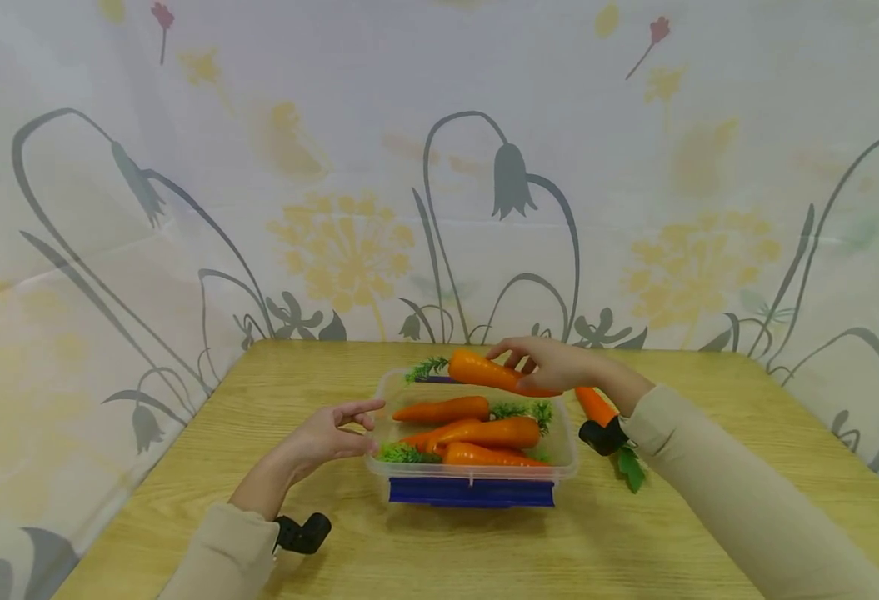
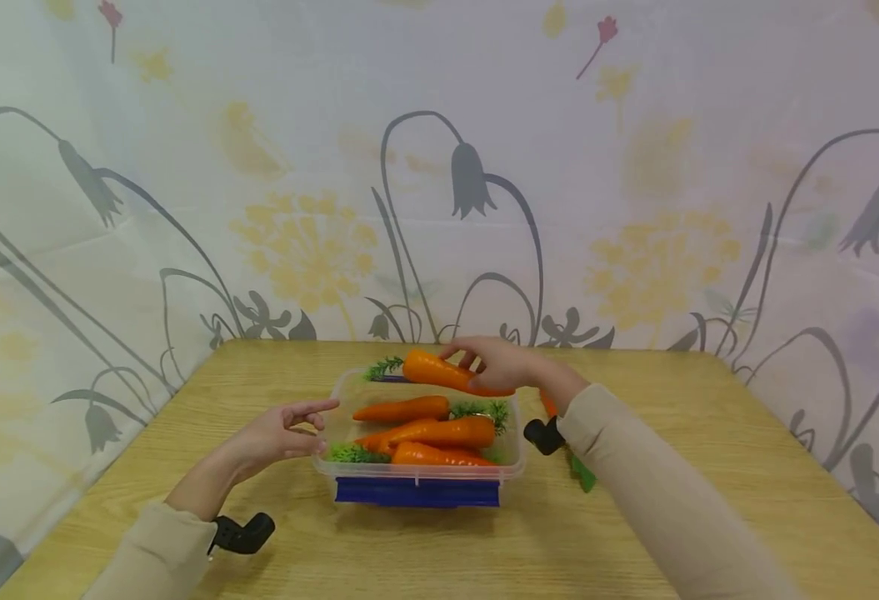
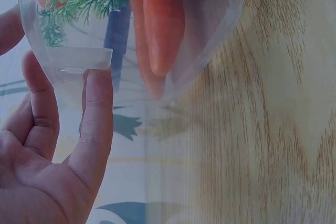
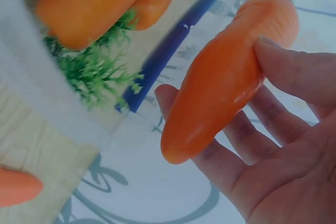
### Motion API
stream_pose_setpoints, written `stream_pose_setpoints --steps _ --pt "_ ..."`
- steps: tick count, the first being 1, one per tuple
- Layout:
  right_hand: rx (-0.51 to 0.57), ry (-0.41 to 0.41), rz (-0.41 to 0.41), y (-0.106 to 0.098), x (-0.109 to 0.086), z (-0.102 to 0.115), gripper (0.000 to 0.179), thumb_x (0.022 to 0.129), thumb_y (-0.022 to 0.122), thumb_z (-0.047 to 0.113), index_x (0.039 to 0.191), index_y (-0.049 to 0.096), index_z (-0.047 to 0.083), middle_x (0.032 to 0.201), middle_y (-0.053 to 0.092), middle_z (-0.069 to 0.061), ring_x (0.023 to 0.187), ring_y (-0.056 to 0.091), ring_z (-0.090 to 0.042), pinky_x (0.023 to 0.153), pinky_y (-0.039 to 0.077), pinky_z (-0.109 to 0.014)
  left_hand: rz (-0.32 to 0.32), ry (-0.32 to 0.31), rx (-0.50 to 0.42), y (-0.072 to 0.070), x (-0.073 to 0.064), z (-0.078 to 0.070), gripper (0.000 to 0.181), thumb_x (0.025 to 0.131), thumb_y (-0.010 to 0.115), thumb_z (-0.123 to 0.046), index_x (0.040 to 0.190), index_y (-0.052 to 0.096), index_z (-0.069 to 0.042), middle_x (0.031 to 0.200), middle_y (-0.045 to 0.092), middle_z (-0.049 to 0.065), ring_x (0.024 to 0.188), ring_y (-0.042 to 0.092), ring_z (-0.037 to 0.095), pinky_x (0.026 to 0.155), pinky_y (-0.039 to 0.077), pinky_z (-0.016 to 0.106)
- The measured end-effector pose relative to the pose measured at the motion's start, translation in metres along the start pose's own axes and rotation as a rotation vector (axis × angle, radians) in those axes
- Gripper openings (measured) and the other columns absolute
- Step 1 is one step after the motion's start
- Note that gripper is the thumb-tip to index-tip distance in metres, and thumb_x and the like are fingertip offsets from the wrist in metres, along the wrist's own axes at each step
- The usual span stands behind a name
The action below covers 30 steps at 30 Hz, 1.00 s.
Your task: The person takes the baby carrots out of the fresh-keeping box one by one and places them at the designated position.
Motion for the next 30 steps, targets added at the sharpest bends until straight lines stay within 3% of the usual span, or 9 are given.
stream_pose_setpoints --steps 12,19,30 --pt "-0.051 -0.066 -0.125 0.010 -0.026 -0.016 0.049 0.089 0.056 0.000 0.136 0.044 0.009 0.121 0.052 -0.018 0.104 0.055 -0.033 0.081 0.049 -0.038 -0.034 -0.022 0.013 -0.002 -0.004 0.001 0.063 0.083 0.067 -0.003 0.140 0.041 -0.004 0.106 0.044 0.017 0.099 0.048 0.025 0.085 0.044 0.038" --pt "-0.020 -0.120 -0.204 0.009 -0.038 -0.022 0.049 0.089 0.058 0.002 0.135 0.043 0.003 0.118 0.052 -0.022 0.100 0.056 -0.036 0.078 0.050 -0.043 -0.023 -0.008 0.006 -0.002 -0.003 0.000 0.062 0.083 0.066 -0.002 0.140 0.041 -0.002 0.105 0.044 0.017 0.093 0.050 0.021 0.082 0.045 0.036" --pt "-0.041 -0.131 -0.300 0.014 -0.061 -0.034 0.047 0.086 0.060 -0.003 0.131 0.048 0.004 0.112 0.056 -0.018 0.092 0.059 -0.027 0.079 0.048 -0.043 0.009 0.010 -0.014 0.000 -0.001 -0.002 0.065 0.083 0.069 -0.005 0.141 0.039 -0.001 0.103 0.045 0.015 0.093 0.051 0.020 0.083 0.046 0.035"
Point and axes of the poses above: each hand's wrist, its own x-axis towards the middle knuckle, its own y-axis out of the palm, z = x × y, the point moved 3 cm from there along x, towards the middle knuckle
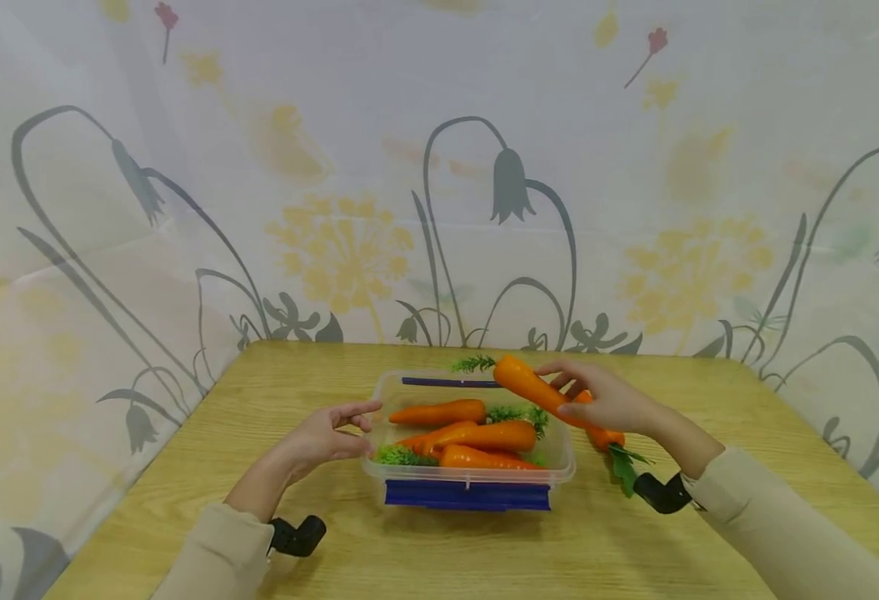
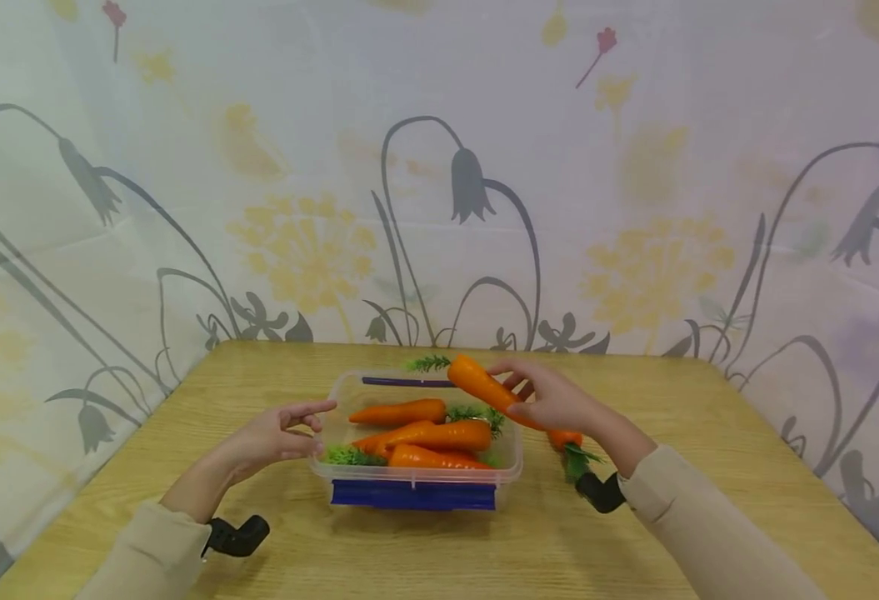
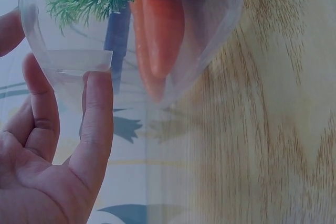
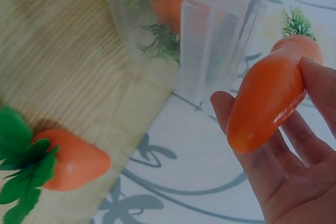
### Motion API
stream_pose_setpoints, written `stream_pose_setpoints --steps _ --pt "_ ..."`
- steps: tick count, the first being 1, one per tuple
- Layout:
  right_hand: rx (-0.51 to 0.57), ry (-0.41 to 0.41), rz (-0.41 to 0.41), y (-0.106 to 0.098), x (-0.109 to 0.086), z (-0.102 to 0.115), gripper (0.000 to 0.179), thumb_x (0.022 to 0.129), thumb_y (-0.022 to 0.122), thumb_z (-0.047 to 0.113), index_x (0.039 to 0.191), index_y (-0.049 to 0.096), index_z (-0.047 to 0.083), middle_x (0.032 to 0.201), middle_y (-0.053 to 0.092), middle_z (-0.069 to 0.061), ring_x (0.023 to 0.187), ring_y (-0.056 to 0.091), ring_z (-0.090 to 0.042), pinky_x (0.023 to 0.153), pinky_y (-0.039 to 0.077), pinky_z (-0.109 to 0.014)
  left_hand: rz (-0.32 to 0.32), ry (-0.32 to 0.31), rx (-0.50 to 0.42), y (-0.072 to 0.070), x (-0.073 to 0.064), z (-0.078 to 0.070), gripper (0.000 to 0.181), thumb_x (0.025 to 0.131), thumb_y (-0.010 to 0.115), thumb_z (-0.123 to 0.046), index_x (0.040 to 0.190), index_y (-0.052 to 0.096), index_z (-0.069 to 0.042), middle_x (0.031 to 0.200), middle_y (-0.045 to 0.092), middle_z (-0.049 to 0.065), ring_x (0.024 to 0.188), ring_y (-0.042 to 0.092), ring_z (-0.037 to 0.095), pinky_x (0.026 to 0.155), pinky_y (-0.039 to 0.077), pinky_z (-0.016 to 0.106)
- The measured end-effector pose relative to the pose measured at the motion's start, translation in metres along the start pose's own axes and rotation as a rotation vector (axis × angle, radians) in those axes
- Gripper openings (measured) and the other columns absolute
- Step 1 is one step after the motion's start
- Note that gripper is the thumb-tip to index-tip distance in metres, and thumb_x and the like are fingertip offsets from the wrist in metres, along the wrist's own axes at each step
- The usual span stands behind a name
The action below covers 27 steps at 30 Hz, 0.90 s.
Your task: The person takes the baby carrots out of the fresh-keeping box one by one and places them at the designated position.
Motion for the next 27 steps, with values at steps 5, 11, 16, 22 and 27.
stream_pose_setpoints --steps 5,11,16,22,27 --pt "-0.005 0.047 -0.051 -0.001 -0.011 -0.006 0.048 0.085 0.062 -0.003 0.131 0.048 0.003 0.111 0.056 -0.018 0.091 0.059 -0.027 0.078 0.047 -0.044 -0.016 -0.007 0.010 -0.002 -0.002 0.000 0.064 0.083 0.068 -0.004 0.141 0.039 -0.002 0.105 0.044 0.015 0.094 0.050 0.021 0.085 0.045 0.037" --pt "0.011 0.104 -0.120 0.001 -0.023 -0.018 0.049 0.086 0.064 0.001 0.132 0.046 -0.001 0.111 0.056 -0.021 0.088 0.060 -0.025 0.074 0.050 -0.035 -0.025 -0.013 0.016 -0.006 -0.004 0.001 0.065 0.084 0.068 -0.006 0.142 0.039 -0.005 0.104 0.044 0.013 0.109 0.044 0.032 0.088 0.043 0.041" --pt "0.011 0.158 -0.195 -0.002 -0.038 -0.026 0.050 0.087 0.064 0.003 0.132 0.044 -0.003 0.108 0.057 -0.021 0.088 0.060 -0.028 0.070 0.051 -0.031 -0.020 -0.002 0.022 -0.005 -0.003 0.002 0.064 0.084 0.068 -0.005 0.141 0.040 -0.005 0.103 0.044 0.012 0.113 0.041 0.033 0.088 0.043 0.039" --pt "0.017 0.210 -0.244 -0.007 -0.056 -0.038 0.050 0.088 0.063 0.005 0.133 0.043 -0.005 0.107 0.056 -0.023 0.089 0.060 -0.031 0.067 0.051 -0.030 -0.009 0.006 -0.004 0.000 0.001 0.002 0.062 0.084 0.065 -0.001 0.140 0.041 -0.003 0.101 0.045 0.010 0.115 0.039 0.033 0.085 0.045 0.035" --pt "0.031 0.298 -0.283 -0.007 -0.062 -0.051 0.051 0.087 0.063 0.005 0.132 0.042 -0.005 0.107 0.056 -0.025 0.090 0.059 -0.034 0.067 0.052 -0.036 -0.009 0.001 0.000 -0.001 -0.001 0.002 0.063 0.084 0.067 -0.003 0.141 0.040 -0.004 0.103 0.045 0.012 0.115 0.040 0.033 0.088 0.044 0.038"
Point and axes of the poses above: each hand's wrist, its own x-axis towards the middle knuckle, its own y-axis out of the palm, z = x × y, the point moved 3 cm from there along x, towards the middle knuckle
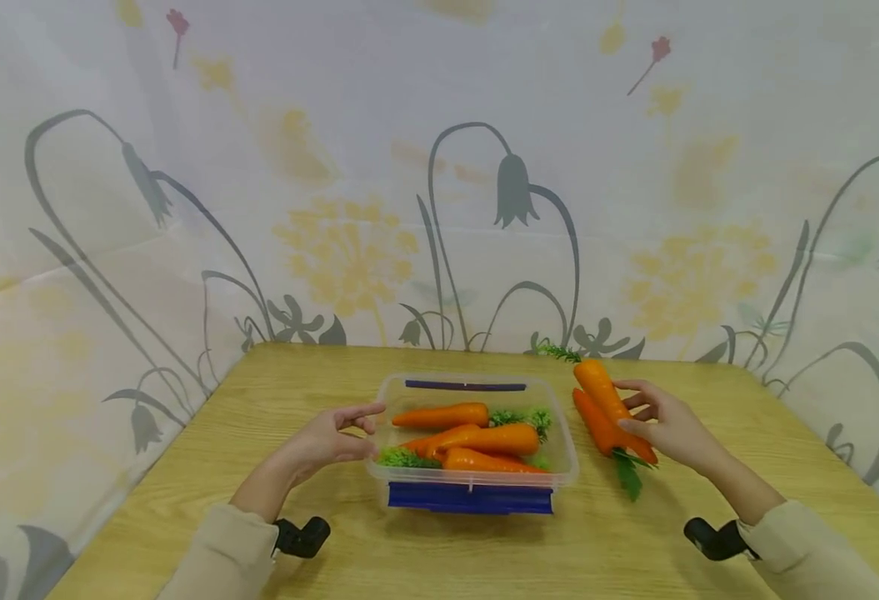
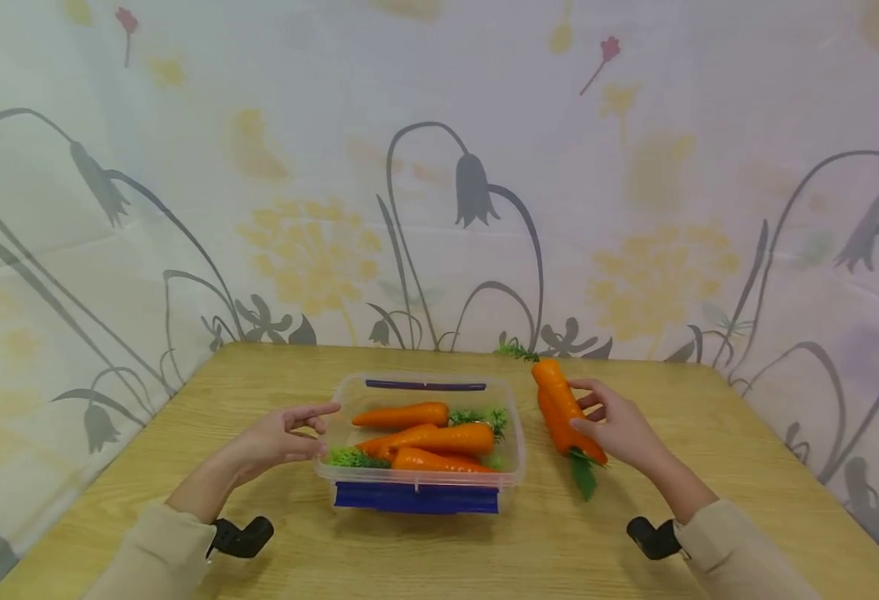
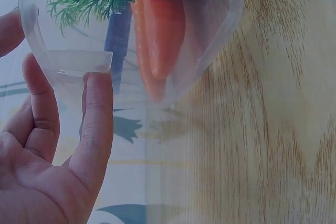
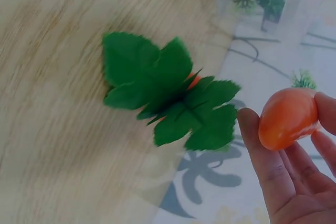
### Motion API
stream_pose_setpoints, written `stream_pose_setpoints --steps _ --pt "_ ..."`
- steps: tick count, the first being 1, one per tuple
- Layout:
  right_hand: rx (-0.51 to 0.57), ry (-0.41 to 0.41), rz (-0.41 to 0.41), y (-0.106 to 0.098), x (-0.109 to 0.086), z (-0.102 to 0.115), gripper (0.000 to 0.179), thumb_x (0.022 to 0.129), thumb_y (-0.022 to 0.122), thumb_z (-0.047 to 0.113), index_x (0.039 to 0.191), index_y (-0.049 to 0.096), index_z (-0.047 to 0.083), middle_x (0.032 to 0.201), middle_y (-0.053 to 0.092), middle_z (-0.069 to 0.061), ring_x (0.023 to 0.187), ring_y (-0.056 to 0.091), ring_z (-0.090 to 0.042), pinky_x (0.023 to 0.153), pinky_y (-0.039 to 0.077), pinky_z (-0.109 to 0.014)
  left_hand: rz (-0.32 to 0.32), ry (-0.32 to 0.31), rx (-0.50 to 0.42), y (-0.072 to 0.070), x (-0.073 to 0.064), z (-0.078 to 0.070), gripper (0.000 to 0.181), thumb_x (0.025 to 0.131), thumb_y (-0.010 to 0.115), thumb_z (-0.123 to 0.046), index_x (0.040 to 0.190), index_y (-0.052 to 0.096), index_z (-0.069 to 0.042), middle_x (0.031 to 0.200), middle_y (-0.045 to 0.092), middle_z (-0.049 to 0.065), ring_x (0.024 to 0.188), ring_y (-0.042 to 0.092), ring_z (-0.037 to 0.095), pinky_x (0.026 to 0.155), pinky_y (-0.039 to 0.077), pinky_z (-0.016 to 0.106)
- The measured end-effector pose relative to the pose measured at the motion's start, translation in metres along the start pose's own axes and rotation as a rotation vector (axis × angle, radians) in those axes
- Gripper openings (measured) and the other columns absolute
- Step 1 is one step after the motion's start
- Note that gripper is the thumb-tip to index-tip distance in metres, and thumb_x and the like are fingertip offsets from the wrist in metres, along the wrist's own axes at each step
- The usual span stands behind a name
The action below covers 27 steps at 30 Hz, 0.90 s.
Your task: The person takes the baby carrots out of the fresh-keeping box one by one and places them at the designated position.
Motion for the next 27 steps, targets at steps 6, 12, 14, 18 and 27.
stream_pose_setpoints --steps 6,12,14,18,27 --pt "0.016 0.066 -0.028 -0.004 0.003 -0.019 0.054 0.089 0.063 0.007 0.134 0.038 -0.007 0.108 0.053 -0.028 0.088 0.059 -0.035 0.064 0.052 -0.036 -0.005 -0.002 0.004 -0.001 -0.001 0.000 0.063 0.084 0.067 -0.004 0.141 0.040 -0.004 0.104 0.044 0.014 0.116 0.038 0.035 0.090 0.043 0.041" --pt "0.057 0.142 -0.030 -0.006 0.000 -0.036 0.058 0.090 0.061 0.010 0.136 0.034 -0.010 0.109 0.051 -0.031 0.089 0.059 -0.036 0.062 0.053 -0.036 0.004 0.000 -0.008 0.000 0.001 0.002 0.064 0.083 0.068 -0.004 0.141 0.040 -0.004 0.102 0.044 0.012 0.114 0.041 0.034 0.089 0.044 0.039" --pt "0.059 0.160 -0.031 -0.006 0.000 -0.041 0.058 0.090 0.061 0.011 0.136 0.033 -0.011 0.108 0.051 -0.032 0.087 0.059 -0.035 0.062 0.053 -0.036 0.003 -0.001 -0.009 0.001 0.001 0.002 0.064 0.083 0.068 -0.005 0.141 0.040 -0.004 0.102 0.044 0.012 0.114 0.041 0.034 0.089 0.044 0.039" --pt "0.068 0.198 -0.020 -0.004 0.000 -0.052 0.058 0.090 0.061 0.009 0.136 0.033 -0.013 0.108 0.051 -0.033 0.083 0.061 -0.032 0.062 0.053 -0.036 0.013 -0.002 -0.011 0.001 0.001 0.001 0.064 0.084 0.068 -0.004 0.141 0.040 -0.003 0.102 0.045 0.011 0.114 0.041 0.034 0.089 0.044 0.039" --pt "0.068 0.236 0.025 0.004 0.003 -0.068 0.058 0.090 0.060 0.012 0.134 0.034 -0.015 0.108 0.051 -0.034 0.079 0.061 -0.028 0.063 0.053 -0.037 -0.004 -0.016 -0.013 0.001 0.001 -0.001 0.062 0.085 0.066 -0.003 0.141 0.040 -0.004 0.102 0.044 0.010 0.107 0.045 0.028 0.087 0.045 0.038"
Point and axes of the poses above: each hand's wrist, its own x-axis towards the middle knuckle, its own y-axis out of the palm, z = x × y, the point moved 3 cm from there along x, towards the middle knuckle
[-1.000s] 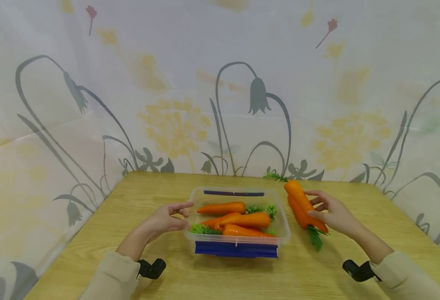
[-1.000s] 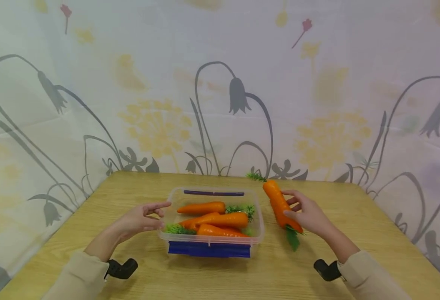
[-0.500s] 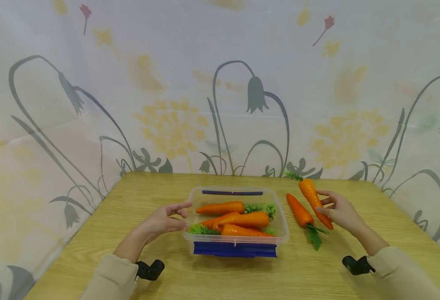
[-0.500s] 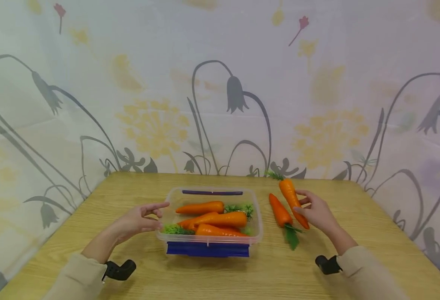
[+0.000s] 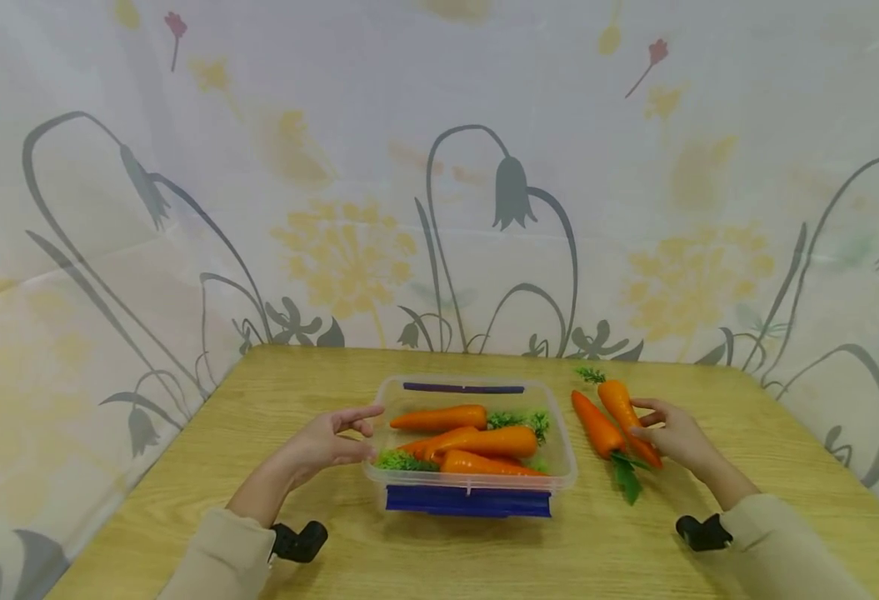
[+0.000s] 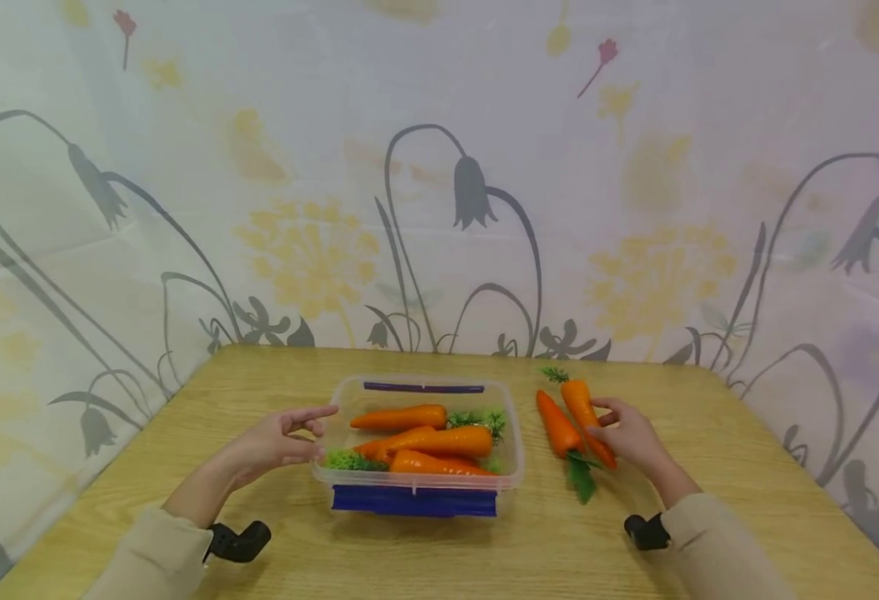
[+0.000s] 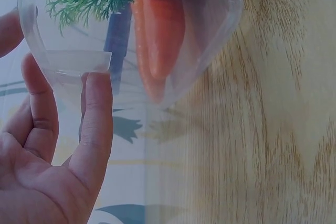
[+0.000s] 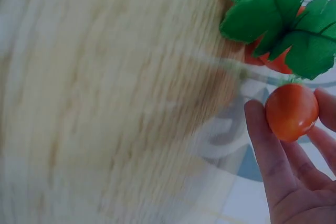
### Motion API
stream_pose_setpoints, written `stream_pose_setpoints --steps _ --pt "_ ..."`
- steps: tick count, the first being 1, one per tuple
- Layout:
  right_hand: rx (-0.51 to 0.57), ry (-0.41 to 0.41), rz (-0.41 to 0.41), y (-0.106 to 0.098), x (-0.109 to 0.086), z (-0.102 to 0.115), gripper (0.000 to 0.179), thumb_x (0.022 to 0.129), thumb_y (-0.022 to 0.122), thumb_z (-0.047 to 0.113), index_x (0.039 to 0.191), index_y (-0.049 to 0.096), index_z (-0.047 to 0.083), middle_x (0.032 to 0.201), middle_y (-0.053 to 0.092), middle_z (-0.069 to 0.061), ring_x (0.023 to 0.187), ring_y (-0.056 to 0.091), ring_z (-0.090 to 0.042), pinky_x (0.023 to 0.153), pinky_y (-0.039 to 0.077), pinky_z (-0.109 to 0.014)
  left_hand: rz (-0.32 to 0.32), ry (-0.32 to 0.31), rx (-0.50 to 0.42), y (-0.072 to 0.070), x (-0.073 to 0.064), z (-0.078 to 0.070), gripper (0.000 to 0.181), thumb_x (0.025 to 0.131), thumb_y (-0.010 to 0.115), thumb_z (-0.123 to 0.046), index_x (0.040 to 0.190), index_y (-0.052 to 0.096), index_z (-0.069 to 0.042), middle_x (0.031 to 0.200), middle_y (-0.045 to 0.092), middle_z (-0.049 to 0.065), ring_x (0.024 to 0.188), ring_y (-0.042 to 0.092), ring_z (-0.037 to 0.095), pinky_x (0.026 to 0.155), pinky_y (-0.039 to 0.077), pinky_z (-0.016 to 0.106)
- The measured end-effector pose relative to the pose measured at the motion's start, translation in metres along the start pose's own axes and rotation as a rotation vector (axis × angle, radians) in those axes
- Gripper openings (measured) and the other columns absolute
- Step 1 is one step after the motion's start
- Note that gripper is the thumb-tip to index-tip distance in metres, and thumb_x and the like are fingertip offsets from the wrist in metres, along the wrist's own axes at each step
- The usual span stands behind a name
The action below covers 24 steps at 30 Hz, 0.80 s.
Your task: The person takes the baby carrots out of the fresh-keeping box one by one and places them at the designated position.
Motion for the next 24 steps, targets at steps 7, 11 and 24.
stream_pose_setpoints --steps 7,11,24 --pt "-0.059 -0.009 0.010 0.0043 0.0030 -0.0026 0.054 0.090 0.061 0.013 0.131 0.039 -0.016 0.104 0.054 -0.032 0.078 0.061 -0.028 0.062 0.052 -0.035 -0.004 0.003 -0.007 -0.0014 0.0008 0.0021 0.062 0.084 0.067 -0.003 0.141 0.040 -0.003 0.102 0.045 0.010 0.106 0.047 0.027 0.087 0.045 0.038" --pt "-0.072 -0.008 0.019 0.0053 0.0034 -0.0024 0.053 0.090 0.061 0.014 0.129 0.041 -0.016 0.103 0.055 -0.032 0.078 0.061 -0.027 0.062 0.051 -0.034 -0.003 0.000 -0.009 -0.0017 0.0017 0.0029 0.062 0.084 0.067 -0.003 0.140 0.041 -0.003 0.101 0.045 0.009 0.101 0.048 0.023 0.086 0.046 0.037" --pt "-0.014 -0.004 0.086 0.0051 0.0036 0.0023 0.054 0.087 0.066 0.011 0.127 0.042 -0.015 0.101 0.054 -0.029 0.073 0.062 -0.026 0.060 0.054 -0.038 0.004 0.003 -0.030 -0.0010 0.0008 0.0012 0.064 0.083 0.067 -0.002 0.141 0.039 -0.002 0.100 0.044 0.010 0.114 0.040 0.034 0.084 0.045 0.035"
Point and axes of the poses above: each hand's wrist, its own x-axis towards the middle knuckle, its own y-axis out of the palm, z = x × y, the point moved 3 cm from there along x, towards the middle knuckle
